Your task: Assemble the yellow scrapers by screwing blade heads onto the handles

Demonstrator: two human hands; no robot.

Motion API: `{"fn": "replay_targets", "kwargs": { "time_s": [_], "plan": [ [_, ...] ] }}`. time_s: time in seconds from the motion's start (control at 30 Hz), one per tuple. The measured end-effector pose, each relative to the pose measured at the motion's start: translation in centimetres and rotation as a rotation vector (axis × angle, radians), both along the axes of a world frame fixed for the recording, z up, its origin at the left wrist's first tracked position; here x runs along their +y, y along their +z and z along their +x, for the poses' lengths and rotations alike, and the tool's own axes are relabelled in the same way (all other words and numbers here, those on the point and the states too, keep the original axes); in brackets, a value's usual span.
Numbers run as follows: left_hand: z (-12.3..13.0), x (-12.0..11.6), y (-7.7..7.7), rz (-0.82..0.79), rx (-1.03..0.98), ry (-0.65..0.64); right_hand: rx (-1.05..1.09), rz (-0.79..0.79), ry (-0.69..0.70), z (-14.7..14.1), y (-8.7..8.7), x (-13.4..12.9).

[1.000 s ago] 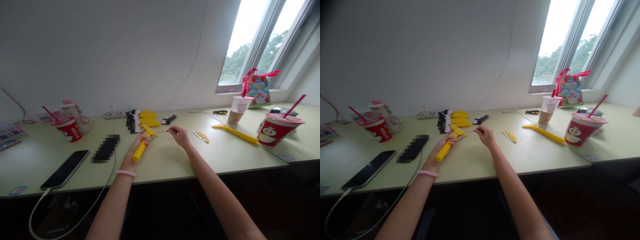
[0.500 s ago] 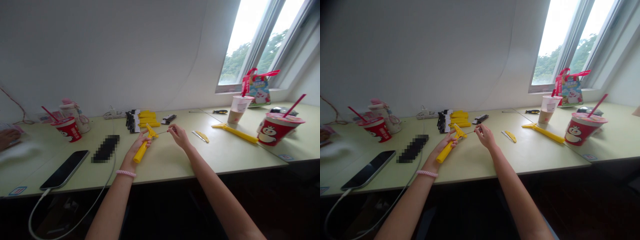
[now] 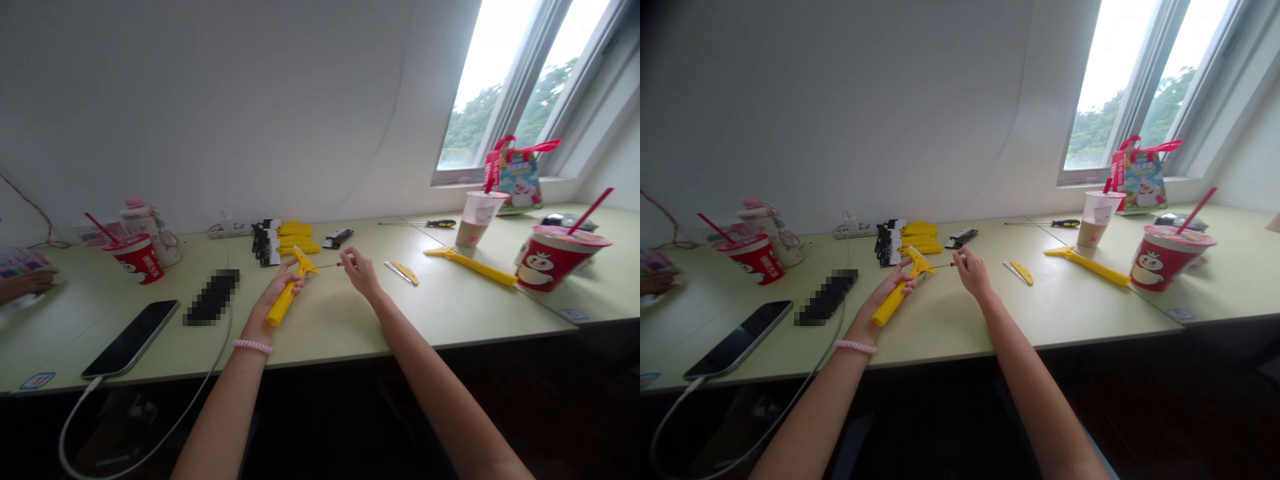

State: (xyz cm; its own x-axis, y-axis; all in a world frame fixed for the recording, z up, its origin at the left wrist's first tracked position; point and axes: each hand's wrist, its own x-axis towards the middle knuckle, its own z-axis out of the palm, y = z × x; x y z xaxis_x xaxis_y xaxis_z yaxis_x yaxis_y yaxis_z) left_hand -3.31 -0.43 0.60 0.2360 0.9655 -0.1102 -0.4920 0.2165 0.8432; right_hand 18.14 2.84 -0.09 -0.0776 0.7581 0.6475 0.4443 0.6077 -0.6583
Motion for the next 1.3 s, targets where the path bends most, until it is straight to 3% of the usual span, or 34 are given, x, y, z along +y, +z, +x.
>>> {"fn": "replay_targets", "kwargs": {
  "time_s": [0.13, 0.4, 0.77, 0.97, 1.17, 1.3],
  "plan": [
    [0.06, -0.07, 0.07, 0.004, 0.024, 0.003, 0.027, 0.028, 0.037, 0.03, -0.02, 0.24],
    [-0.09, -0.16, -0.18, 0.076, 0.032, -0.076, 0.072, 0.006, -0.031, 0.17, 0.32, -0.06],
    [-0.09, -0.37, -0.08, 0.119, 0.070, -0.075, 0.144, 0.011, 0.028, 0.25, 0.30, 0.19],
    [0.20, -0.76, 0.42, 0.095, 0.068, -0.051, 0.066, -0.082, -0.007, 0.57, -0.03, 0.43],
    [0.38, -0.51, 0.45, 0.064, 0.089, 0.013, 0.008, 0.041, -0.003, 0.25, 0.18, 0.21],
    [0.37, -0.60, 0.43, 0.092, 0.082, -0.003, 0.000, 0.028, -0.035, 0.10, 0.47, -0.39]
  ]
}}
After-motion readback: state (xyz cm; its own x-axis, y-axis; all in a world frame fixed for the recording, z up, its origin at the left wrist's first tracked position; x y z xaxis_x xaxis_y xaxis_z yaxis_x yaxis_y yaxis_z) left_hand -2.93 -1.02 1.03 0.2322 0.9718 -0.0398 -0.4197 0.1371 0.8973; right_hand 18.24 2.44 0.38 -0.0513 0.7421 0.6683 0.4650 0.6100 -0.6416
